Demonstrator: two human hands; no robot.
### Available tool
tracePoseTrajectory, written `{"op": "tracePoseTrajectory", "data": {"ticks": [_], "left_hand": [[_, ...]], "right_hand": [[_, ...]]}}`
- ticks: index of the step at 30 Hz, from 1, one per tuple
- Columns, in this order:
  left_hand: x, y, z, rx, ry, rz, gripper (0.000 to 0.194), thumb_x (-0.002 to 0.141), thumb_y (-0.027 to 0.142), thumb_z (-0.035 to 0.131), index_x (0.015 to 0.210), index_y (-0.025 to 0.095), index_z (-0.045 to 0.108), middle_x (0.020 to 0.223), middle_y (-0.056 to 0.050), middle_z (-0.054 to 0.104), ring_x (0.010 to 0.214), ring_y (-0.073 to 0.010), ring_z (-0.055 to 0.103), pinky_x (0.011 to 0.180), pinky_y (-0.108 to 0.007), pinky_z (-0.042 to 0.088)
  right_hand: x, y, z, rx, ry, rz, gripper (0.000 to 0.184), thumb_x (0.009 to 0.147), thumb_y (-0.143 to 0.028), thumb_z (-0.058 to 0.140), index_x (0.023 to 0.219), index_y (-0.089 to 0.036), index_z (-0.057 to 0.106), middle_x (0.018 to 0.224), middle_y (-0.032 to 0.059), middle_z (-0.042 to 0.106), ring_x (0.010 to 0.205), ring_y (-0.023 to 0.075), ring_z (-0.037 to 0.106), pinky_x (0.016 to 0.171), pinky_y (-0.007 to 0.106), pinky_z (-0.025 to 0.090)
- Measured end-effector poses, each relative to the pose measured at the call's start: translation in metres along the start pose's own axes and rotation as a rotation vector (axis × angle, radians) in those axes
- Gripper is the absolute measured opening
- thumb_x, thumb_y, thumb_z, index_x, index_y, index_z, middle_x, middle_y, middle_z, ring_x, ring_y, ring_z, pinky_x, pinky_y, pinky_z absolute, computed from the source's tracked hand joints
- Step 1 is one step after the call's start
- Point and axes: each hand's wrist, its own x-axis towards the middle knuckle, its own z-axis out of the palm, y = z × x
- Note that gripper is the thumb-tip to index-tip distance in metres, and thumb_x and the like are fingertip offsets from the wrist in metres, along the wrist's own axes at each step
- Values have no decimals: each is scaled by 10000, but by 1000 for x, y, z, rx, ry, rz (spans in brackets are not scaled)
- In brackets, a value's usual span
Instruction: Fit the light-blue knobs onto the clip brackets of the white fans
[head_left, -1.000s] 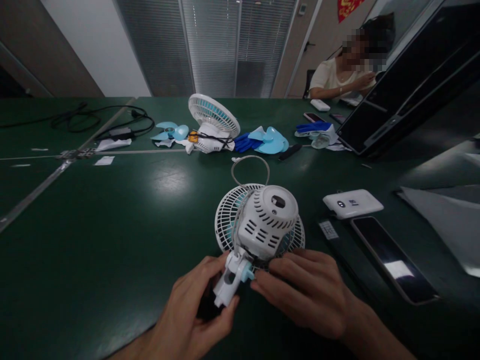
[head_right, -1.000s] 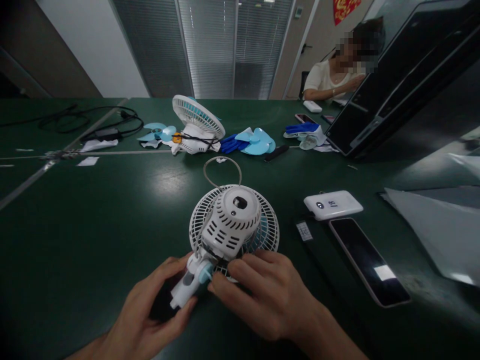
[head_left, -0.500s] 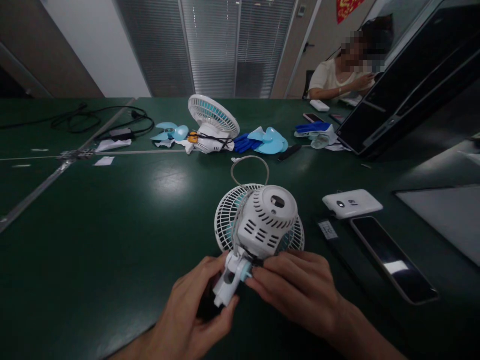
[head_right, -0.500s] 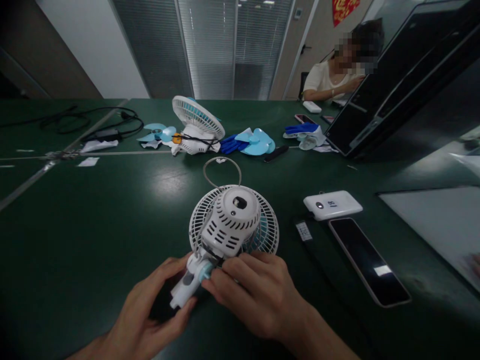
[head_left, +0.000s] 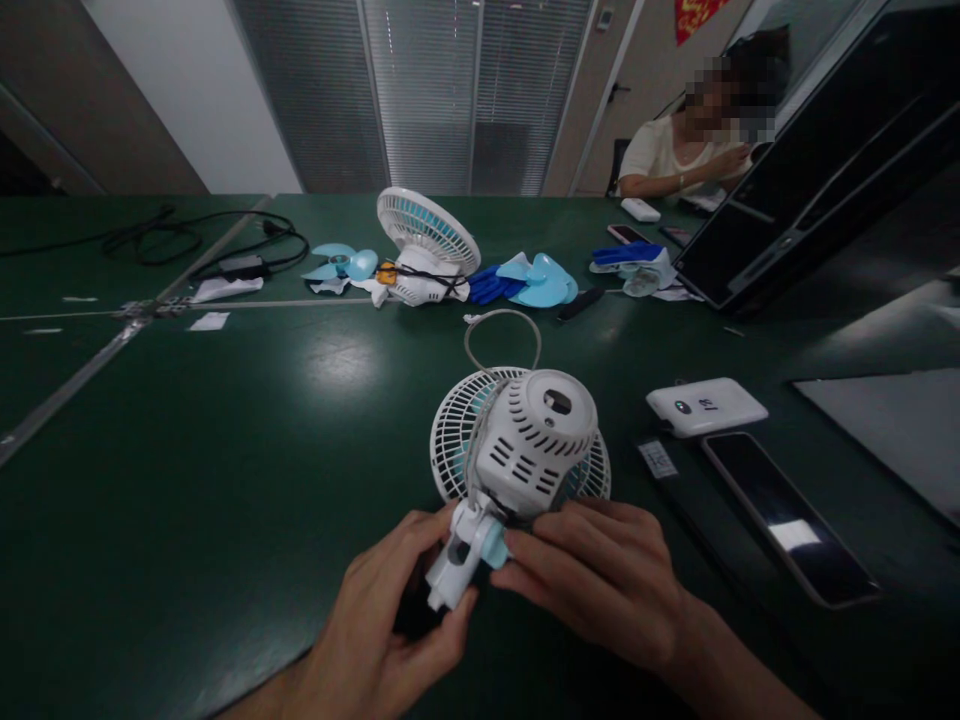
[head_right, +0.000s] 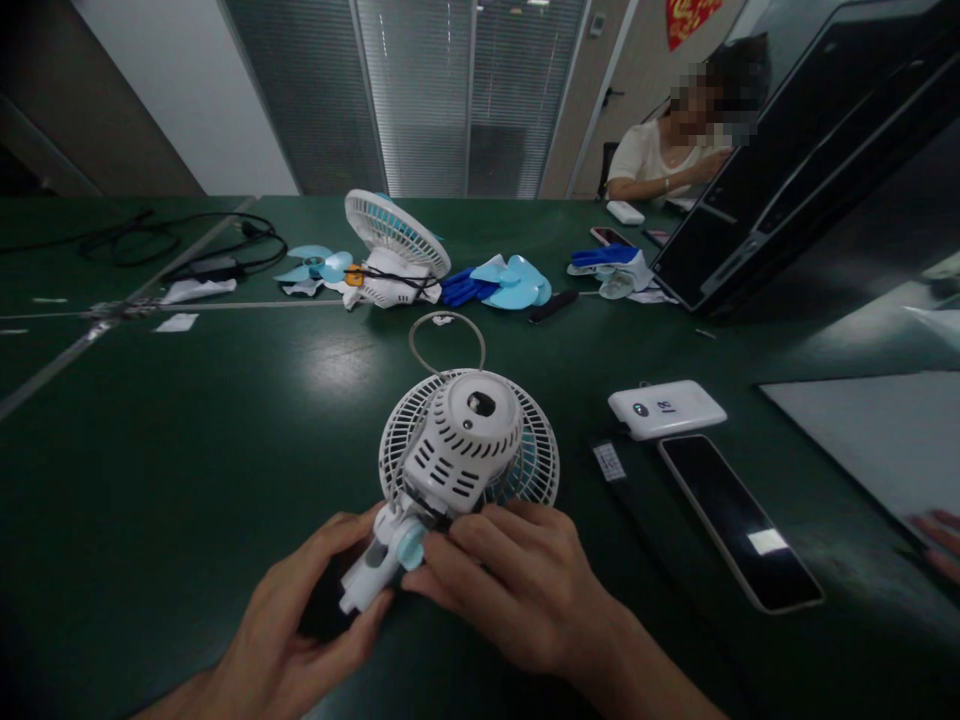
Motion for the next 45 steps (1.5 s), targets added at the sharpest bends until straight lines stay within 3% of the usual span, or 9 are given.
{"op": "tracePoseTrajectory", "data": {"ticks": [5, 11, 15, 20, 27, 33, 36, 39, 45], "left_hand": [[-3, -3, 0, 7, 5, 3, 553, 883, 105, 620, 1392, 250, 463, 1027, -41, 700, 807, -164, 668, 696, -268, 563], [-1, -2, 1, 14, 13, -1, 553, 873, 96, 615, 1383, 250, 471, 1005, -28, 697, 787, -153, 668, 682, -255, 556], [-1, 1, 1, 34, 15, -13, 544, 880, 101, 613, 1381, 257, 469, 1009, -24, 697, 801, -153, 669, 696, -252, 558], [0, -1, 2, 58, 24, 1, 542, 873, 96, 614, 1373, 248, 472, 1020, -31, 702, 806, -155, 680, 715, -262, 567], [-1, -1, 0, 26, 20, -3, 530, 885, 104, 604, 1379, 242, 473, 1019, -43, 700, 800, -163, 668, 690, -278, 562], [-1, 0, 1, 28, 11, 5, 524, 881, 99, 612, 1370, 233, 482, 1019, -45, 700, 806, -161, 668, 701, -276, 563], [-2, 0, 2, 29, 16, -3, 518, 879, 103, 619, 1361, 238, 486, 995, -37, 694, 781, -158, 660, 689, -276, 556], [-2, 0, 2, 18, 19, -21, 521, 879, 114, 616, 1363, 252, 481, 988, -30, 689, 775, -158, 658, 675, -273, 551], [-2, 0, 0, 31, 12, -35, 517, 888, 114, 604, 1365, 263, 474, 982, -26, 686, 771, -155, 661, 676, -267, 550]], "right_hand": [[4, -9, 6, 2, 56, 105, 18, 923, -137, 695, 930, -150, 684, 734, -19, 657, 609, 86, 607, 586, 246, 460], [-2, 6, -8, 6, -70, -114, 215, 982, -131, 574, 1155, -151, 698, 826, 13, 675, 645, 114, 605, 526, 268, 398], [-2, 0, 0, -28, 14, -19, 148, 926, -169, 705, 1072, -146, 699, 767, -13, 659, 609, 96, 589, 541, 260, 424], [2, -9, 7, -41, 70, 96, 37, 938, -138, 664, 926, -171, 675, 748, -23, 668, 617, 75, 606, 587, 232, 471], [-4, 8, -8, 12, -75, -107, 227, 930, -130, 654, 1152, -143, 697, 845, 16, 672, 657, 123, 619, 519, 272, 435], [2, -5, 5, -20, 49, 38, 35, 928, -154, 691, 963, -151, 690, 747, -22, 668, 614, 85, 609, 560, 243, 471], [4, -11, 9, -17, 64, 119, 101, 935, -128, 647, 844, -170, 652, 715, -27, 656, 599, 79, 604, 580, 234, 477], [1, -7, 6, -10, 53, 91, 39, 919, -130, 666, 935, -162, 680, 744, -16, 662, 612, 91, 608, 578, 242, 473], [-6, 11, -6, 18, -79, -98, 240, 956, -133, 600, 1176, -166, 691, 854, 15, 676, 652, 114, 614, 550, 252, 458]]}}
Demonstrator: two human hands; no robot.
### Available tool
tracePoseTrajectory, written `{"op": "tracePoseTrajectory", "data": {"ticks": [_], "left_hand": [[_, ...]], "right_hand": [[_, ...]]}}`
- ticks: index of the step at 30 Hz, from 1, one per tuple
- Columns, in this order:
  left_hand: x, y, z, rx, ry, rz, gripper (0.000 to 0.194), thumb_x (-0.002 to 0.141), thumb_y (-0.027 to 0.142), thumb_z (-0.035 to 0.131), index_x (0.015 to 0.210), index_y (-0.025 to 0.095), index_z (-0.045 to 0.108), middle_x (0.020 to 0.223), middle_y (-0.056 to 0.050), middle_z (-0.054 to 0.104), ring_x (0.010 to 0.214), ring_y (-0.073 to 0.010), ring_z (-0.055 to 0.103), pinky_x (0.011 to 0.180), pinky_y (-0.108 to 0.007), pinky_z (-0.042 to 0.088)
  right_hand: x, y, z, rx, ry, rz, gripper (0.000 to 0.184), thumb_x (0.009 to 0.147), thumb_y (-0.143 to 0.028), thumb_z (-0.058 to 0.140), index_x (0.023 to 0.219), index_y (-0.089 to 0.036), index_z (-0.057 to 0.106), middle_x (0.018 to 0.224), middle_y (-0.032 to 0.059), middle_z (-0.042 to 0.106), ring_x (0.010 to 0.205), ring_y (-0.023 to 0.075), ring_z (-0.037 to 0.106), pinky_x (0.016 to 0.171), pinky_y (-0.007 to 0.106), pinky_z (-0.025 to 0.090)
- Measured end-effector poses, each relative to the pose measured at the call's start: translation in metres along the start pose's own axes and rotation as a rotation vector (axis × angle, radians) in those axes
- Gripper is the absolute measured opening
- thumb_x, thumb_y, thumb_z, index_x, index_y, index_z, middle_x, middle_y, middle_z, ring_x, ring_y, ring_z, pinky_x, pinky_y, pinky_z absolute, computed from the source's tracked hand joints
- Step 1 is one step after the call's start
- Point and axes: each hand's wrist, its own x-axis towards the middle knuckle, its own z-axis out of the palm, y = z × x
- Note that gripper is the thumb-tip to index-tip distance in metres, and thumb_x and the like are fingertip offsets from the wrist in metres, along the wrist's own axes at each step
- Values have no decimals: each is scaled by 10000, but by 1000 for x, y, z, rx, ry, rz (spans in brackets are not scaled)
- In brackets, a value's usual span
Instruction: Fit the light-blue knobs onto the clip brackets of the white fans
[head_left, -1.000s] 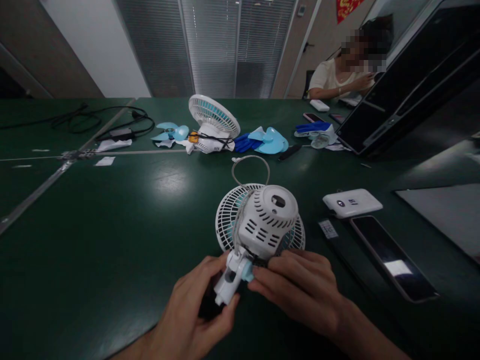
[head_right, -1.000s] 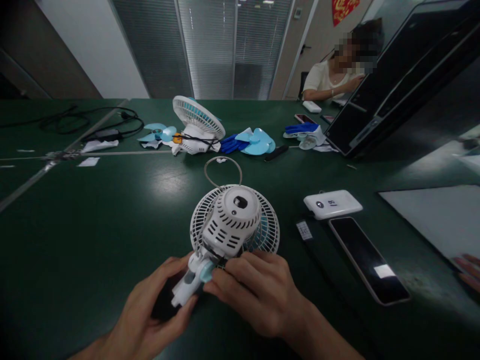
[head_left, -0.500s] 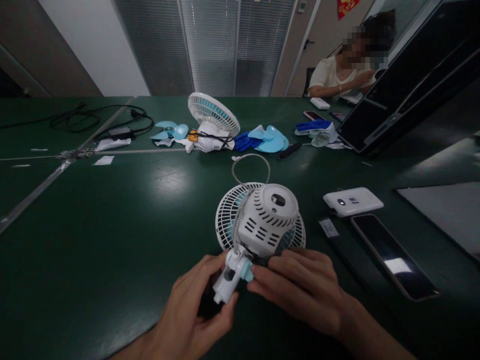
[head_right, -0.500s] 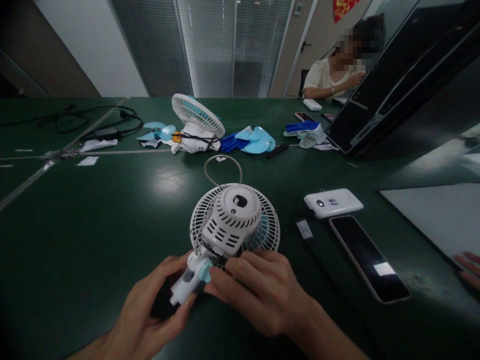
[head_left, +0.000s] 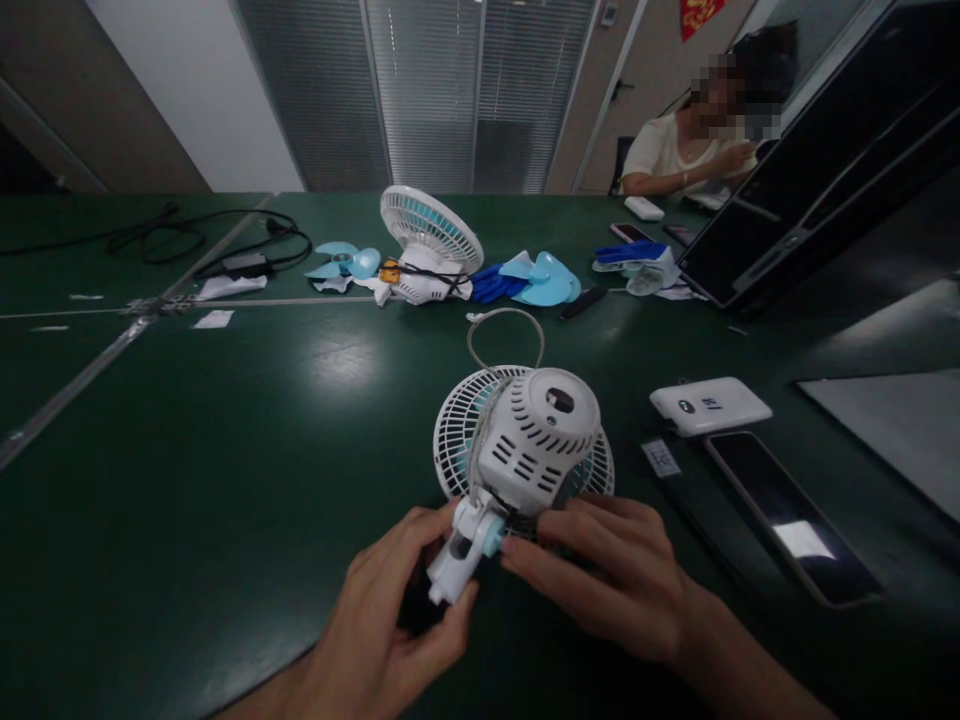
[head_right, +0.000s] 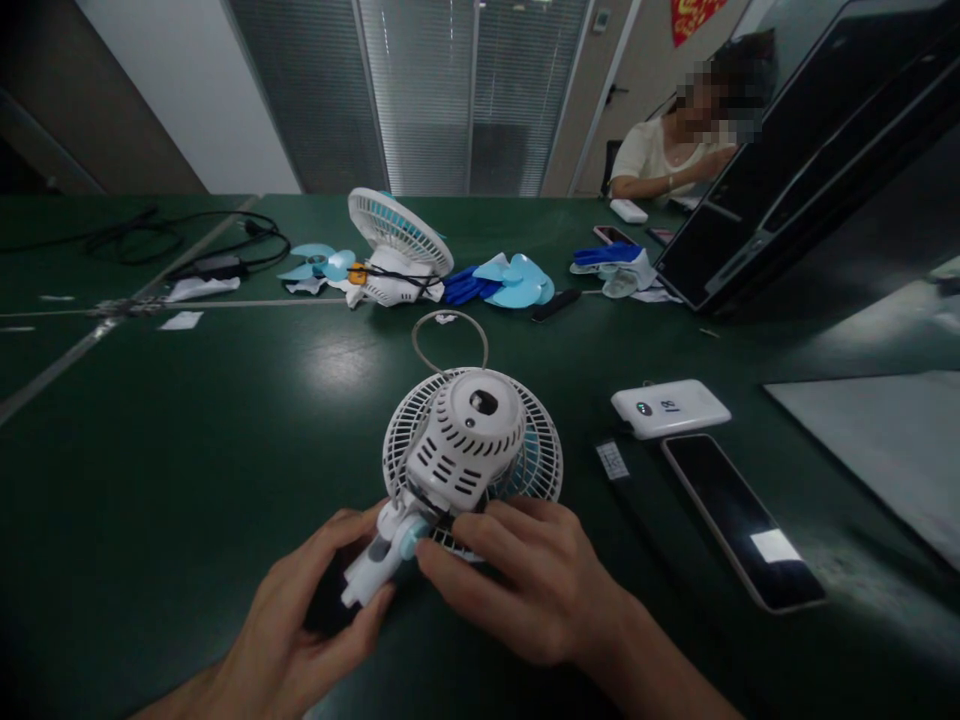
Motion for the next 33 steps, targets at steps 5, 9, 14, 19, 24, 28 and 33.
{"op": "tracePoseTrajectory", "data": {"ticks": [5, 9, 14, 19, 24, 28, 33], "left_hand": [[1, 0, 0, -11, -7, 11, 518, 886, 119, 608, 1368, 253, 475, 1001, -33, 686, 788, -163, 665, 690, -273, 559], [0, -1, 1, -14, -12, -6, 530, 886, 112, 613, 1374, 260, 468, 1001, -32, 690, 793, -166, 662, 697, -280, 558], [0, -1, 1, -9, -12, -1, 521, 889, 119, 613, 1366, 267, 465, 1001, -25, 684, 790, -162, 656, 686, -275, 547], [-1, -2, -1, -20, -8, -8, 520, 892, 110, 605, 1371, 260, 469, 1011, -23, 676, 802, -152, 656, 694, -261, 536], [-1, -2, -1, -28, -21, -13, 520, 906, 128, 606, 1382, 276, 462, 1028, -17, 680, 818, -151, 651, 713, -262, 538], [-1, -2, 0, -33, -16, -32, 521, 900, 126, 613, 1373, 292, 471, 1023, -2, 682, 812, -143, 647, 709, -253, 535], [-2, -3, 1, -43, -25, -34, 533, 903, 122, 619, 1388, 285, 469, 1037, -5, 675, 823, -140, 642, 714, -252, 529]], "right_hand": [[5, -5, 6, -31, 72, 63, 166, 930, -192, 714, 1081, -125, 697, 792, 5, 675, 635, 107, 617, 573, 252, 478], [10, -15, 12, -27, 104, 140, 27, 936, -152, 696, 922, -135, 681, 753, -5, 669, 623, 96, 624, 582, 246, 467], [8, -12, 8, -25, 113, 114, 137, 930, -121, 666, 1063, -143, 689, 782, 1, 670, 627, 103, 608, 570, 253, 454], [3, -2, 3, 11, 12, 0, 236, 976, -121, 583, 1186, -164, 683, 878, 23, 689, 702, 117, 633, 582, 251, 477], [6, -12, 12, -10, 110, 153, 69, 924, -149, 713, 990, -150, 692, 788, -10, 671, 662, 95, 627, 607, 245, 490], [8, -15, 11, -3, 102, 158, 74, 930, -144, 694, 1003, -151, 688, 790, -3, 674, 650, 98, 621, 597, 252, 481], [7, -5, -1, 28, 7, -22, 231, 1008, -113, 531, 1173, -139, 691, 882, 44, 698, 703, 129, 632, 568, 271, 464]]}}
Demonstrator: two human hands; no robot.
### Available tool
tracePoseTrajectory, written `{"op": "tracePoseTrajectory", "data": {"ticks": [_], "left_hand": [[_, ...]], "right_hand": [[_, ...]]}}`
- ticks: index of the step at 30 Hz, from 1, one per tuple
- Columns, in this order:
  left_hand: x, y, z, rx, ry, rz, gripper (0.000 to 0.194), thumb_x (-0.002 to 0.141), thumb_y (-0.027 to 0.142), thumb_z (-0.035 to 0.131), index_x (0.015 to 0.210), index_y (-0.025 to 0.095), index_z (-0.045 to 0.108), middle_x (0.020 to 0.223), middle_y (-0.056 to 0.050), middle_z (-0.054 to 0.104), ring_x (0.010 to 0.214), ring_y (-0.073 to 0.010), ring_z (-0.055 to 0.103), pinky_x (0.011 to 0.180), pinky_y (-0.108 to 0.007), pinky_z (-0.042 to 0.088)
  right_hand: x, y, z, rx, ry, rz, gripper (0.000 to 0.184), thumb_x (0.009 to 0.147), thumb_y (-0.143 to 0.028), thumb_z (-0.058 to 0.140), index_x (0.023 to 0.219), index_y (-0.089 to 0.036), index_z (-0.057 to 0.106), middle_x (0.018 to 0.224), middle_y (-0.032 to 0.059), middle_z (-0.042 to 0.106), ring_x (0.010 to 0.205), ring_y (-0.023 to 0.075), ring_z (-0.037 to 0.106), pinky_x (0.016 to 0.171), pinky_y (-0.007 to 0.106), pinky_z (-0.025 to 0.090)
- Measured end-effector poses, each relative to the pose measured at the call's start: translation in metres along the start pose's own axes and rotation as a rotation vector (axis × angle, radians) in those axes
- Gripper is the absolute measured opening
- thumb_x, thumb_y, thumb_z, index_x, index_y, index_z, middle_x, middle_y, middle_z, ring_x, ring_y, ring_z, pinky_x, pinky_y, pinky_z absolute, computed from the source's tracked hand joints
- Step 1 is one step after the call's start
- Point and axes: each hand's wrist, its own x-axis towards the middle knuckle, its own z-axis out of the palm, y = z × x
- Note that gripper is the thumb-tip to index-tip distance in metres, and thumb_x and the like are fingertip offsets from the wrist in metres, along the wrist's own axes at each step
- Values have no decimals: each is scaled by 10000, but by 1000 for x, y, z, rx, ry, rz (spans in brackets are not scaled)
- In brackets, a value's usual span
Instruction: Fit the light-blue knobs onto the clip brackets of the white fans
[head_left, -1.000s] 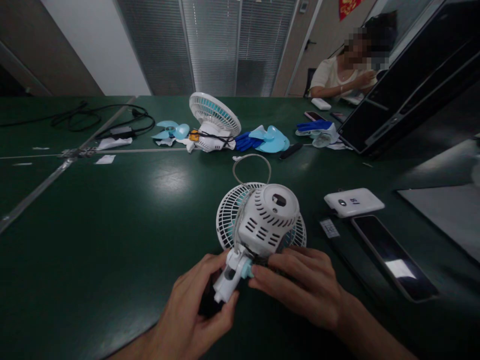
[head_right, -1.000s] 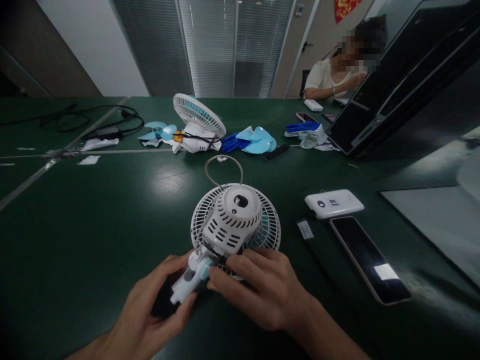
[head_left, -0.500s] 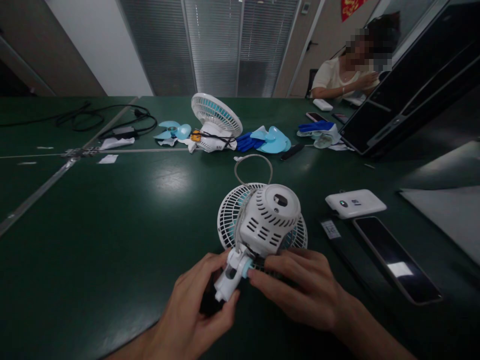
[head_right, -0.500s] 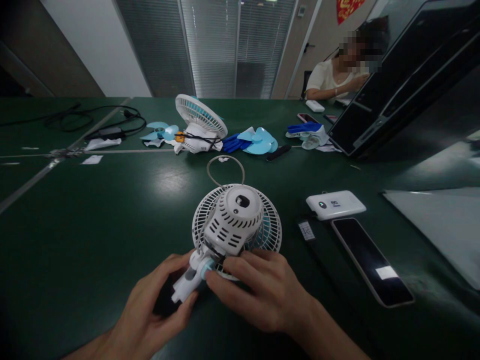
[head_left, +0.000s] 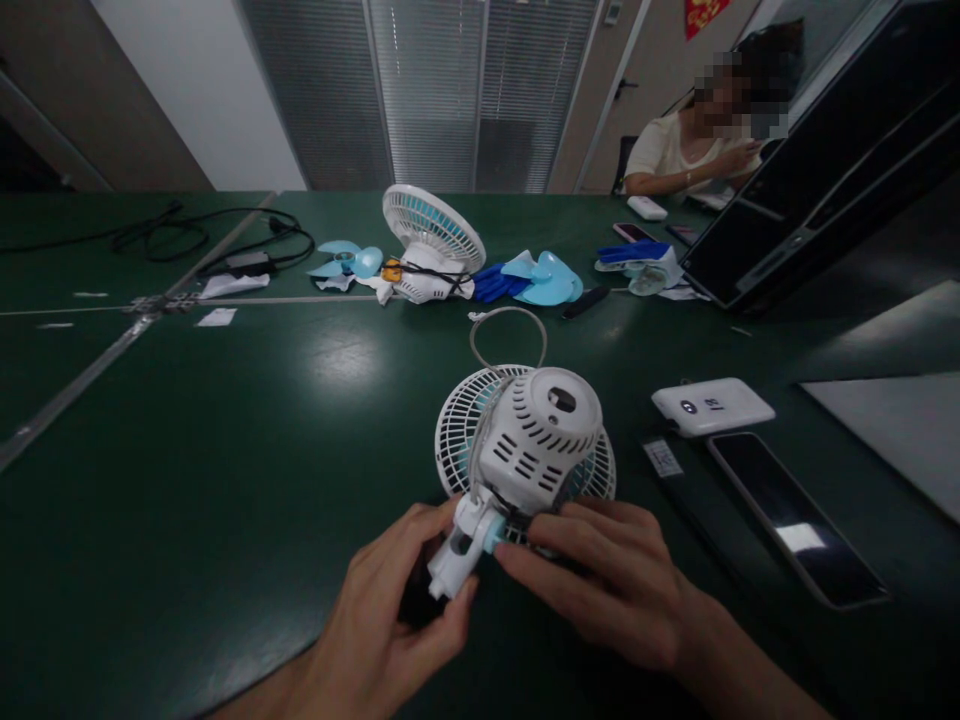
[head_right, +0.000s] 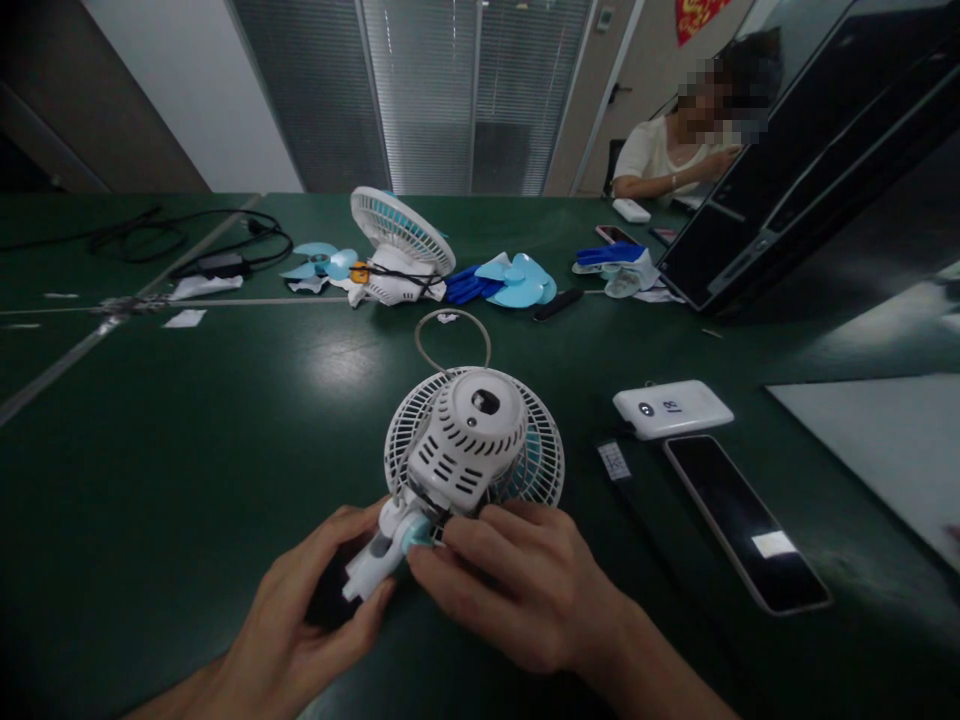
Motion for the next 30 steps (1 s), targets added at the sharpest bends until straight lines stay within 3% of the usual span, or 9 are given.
{"op": "tracePoseTrajectory", "data": {"ticks": [6, 10, 14, 19, 24, 30], "left_hand": [[1, 1, -1, 11, 8, 24, 525, 905, 132, 619, 1388, 274, 467, 1018, -17, 677, 808, -151, 640, 701, -267, 533], [2, 2, 0, 20, 11, 24, 516, 899, 130, 619, 1374, 274, 477, 1000, -12, 678, 786, -149, 636, 689, -268, 535], [1, 1, 0, 24, 15, 16, 523, 897, 127, 618, 1377, 273, 474, 1030, -19, 680, 821, -153, 644, 708, -271, 540], [1, 0, 0, 19, 17, 32, 529, 894, 123, 621, 1382, 266, 476, 1036, -26, 685, 824, -156, 644, 712, -275, 541], [0, 0, -1, 22, 7, 25, 530, 898, 135, 620, 1384, 277, 466, 1013, -22, 684, 796, -158, 639, 686, -273, 534], [1, 3, -2, 22, 11, 11, 533, 898, 115, 609, 1381, 290, 466, 1008, -6, 677, 794, -141, 645, 694, -253, 532]], "right_hand": [[-2, -6, 11, -25, 107, 137, 123, 901, -132, 743, 1020, -123, 713, 825, 10, 675, 663, 100, 602, 567, 265, 459], [-1, -5, 9, -38, 112, 127, 132, 922, -124, 705, 1053, -137, 710, 848, 11, 674, 673, 100, 606, 561, 267, 456], [-1, 1, -3, -14, -1, 6, 237, 1008, -113, 534, 1176, -142, 698, 896, 39, 690, 687, 125, 620, 523, 279, 434], [-1, -3, 4, -45, 75, 95, 194, 905, -138, 740, 1096, -121, 713, 852, 16, 690, 666, 104, 607, 558, 272, 456], [-3, -7, 11, -59, 136, 144, 119, 889, -115, 745, 1001, -137, 712, 821, 5, 678, 658, 97, 601, 581, 261, 462], [-4, 2, -4, -20, -18, 7, 249, 965, -98, 590, 1185, -147, 697, 903, 38, 692, 699, 129, 627, 544, 278, 431]]}}
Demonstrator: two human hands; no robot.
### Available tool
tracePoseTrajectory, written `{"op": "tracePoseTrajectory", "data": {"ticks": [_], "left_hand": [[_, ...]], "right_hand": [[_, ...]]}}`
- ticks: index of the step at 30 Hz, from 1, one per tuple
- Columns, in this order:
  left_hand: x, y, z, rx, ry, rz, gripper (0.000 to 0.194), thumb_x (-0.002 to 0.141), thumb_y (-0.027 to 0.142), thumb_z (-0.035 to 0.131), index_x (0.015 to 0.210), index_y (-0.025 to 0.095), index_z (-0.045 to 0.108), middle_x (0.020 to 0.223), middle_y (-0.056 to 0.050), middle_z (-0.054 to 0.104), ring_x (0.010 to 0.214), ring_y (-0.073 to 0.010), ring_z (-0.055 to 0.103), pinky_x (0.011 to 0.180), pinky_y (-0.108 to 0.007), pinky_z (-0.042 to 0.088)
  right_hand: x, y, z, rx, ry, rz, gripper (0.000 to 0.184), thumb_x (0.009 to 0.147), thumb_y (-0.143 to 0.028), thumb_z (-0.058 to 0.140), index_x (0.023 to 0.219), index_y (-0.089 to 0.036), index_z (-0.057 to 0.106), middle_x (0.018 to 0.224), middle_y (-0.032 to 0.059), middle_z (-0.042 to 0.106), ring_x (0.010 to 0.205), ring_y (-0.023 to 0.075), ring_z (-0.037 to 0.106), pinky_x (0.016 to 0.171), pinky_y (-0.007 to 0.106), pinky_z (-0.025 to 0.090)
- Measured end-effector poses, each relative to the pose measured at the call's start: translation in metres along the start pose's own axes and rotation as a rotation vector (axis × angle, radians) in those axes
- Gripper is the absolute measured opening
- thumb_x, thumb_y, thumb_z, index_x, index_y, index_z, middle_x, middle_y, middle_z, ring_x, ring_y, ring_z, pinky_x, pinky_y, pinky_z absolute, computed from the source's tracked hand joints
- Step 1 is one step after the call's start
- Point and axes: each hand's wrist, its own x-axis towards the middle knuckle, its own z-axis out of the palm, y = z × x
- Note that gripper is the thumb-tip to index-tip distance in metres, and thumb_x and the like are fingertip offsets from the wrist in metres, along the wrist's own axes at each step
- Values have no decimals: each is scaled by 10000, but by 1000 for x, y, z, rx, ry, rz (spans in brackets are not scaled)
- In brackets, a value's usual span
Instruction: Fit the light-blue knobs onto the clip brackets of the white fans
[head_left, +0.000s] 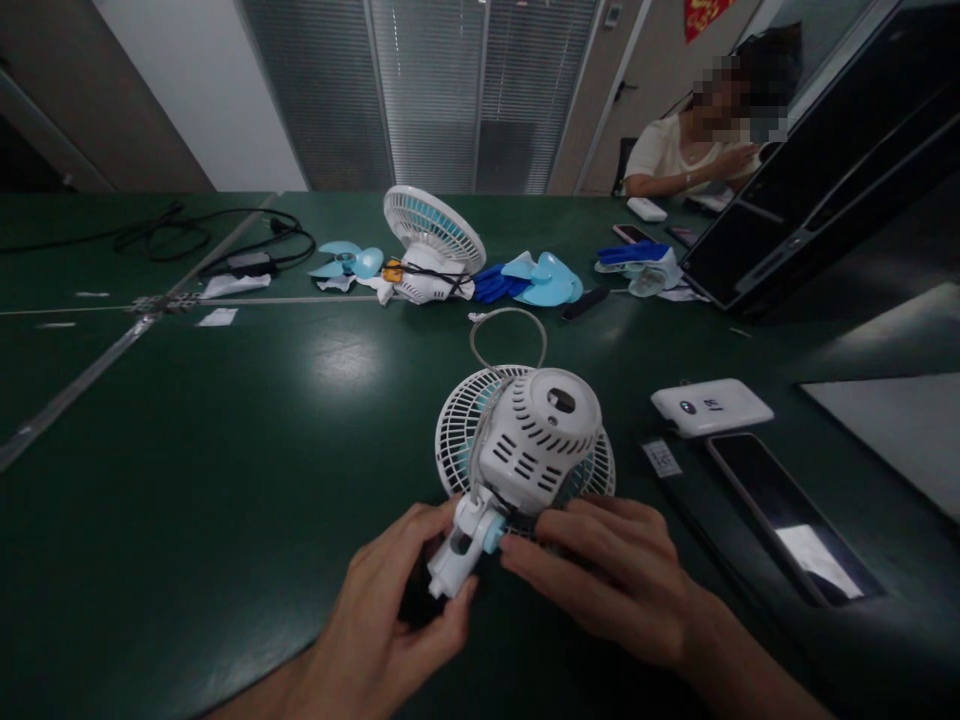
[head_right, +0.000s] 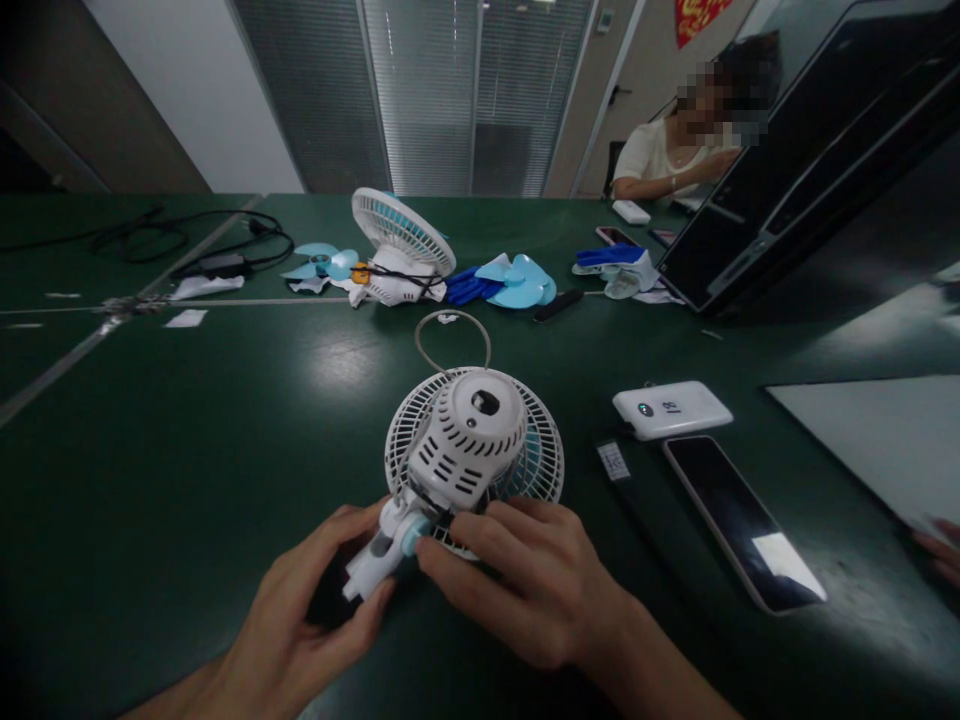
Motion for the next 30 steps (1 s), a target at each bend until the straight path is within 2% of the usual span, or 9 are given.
{"op": "tracePoseTrajectory", "data": {"ticks": [5, 9, 12, 16, 18, 24, 30], "left_hand": [[0, -1, 1, 9, 4, 16, 531, 896, 126, 620, 1381, 279, 467, 1015, -11, 682, 807, -147, 652, 706, -258, 538], [-1, -2, 2, 16, -3, 9, 531, 895, 131, 621, 1379, 286, 465, 1010, -9, 690, 789, -149, 650, 693, -259, 539], [-2, -3, 2, 15, -8, 0, 530, 892, 127, 620, 1376, 279, 467, 1003, -14, 686, 796, -158, 651, 693, -267, 538], [-1, -3, 1, 17, 4, 11, 537, 887, 114, 618, 1378, 273, 468, 1024, -23, 684, 812, -159, 658, 705, -269, 545], [1, -2, 1, 17, 4, 11, 526, 890, 113, 618, 1370, 272, 474, 1028, -24, 682, 815, -156, 659, 707, -265, 547], [0, 0, 2, 22, -9, 17, 516, 892, 125, 611, 1366, 274, 474, 1008, -21, 687, 795, -158, 653, 702, -274, 545], [-3, -2, 1, 10, -9, 1, 512, 900, 124, 610, 1368, 275, 470, 1007, -22, 681, 791, -156, 644, 697, -277, 541]], "right_hand": [[2, -3, 8, -45, 72, 67, 222, 891, -149, 752, 1107, -126, 703, 842, 9, 693, 668, 112, 617, 564, 274, 453], [3, -8, 15, -26, 122, 134, 84, 884, -114, 743, 952, -137, 700, 770, -9, 667, 632, 97, 601, 565, 260, 447], [2, -6, 12, -32, 115, 108, 123, 903, -108, 701, 1024, -132, 709, 813, 12, 675, 648, 108, 607, 564, 266, 448], [0, 0, 4, 4, 19, 2, 255, 945, -106, 601, 1179, -137, 698, 906, 39, 692, 702, 132, 635, 553, 277, 452], [0, 0, 4, 5, 10, 1, 254, 938, -112, 621, 1179, -129, 698, 915, 39, 696, 712, 135, 642, 559, 280, 463], [1, -5, 11, -41, 102, 98, 156, 895, -127, 725, 1050, -135, 707, 818, 1, 692, 650, 107, 620, 560, 270, 465], [6, -4, 9, -54, 79, 86, 157, 891, -148, 731, 1047, -145, 707, 802, -6, 694, 634, 101, 629, 553, 257, 479]]}}
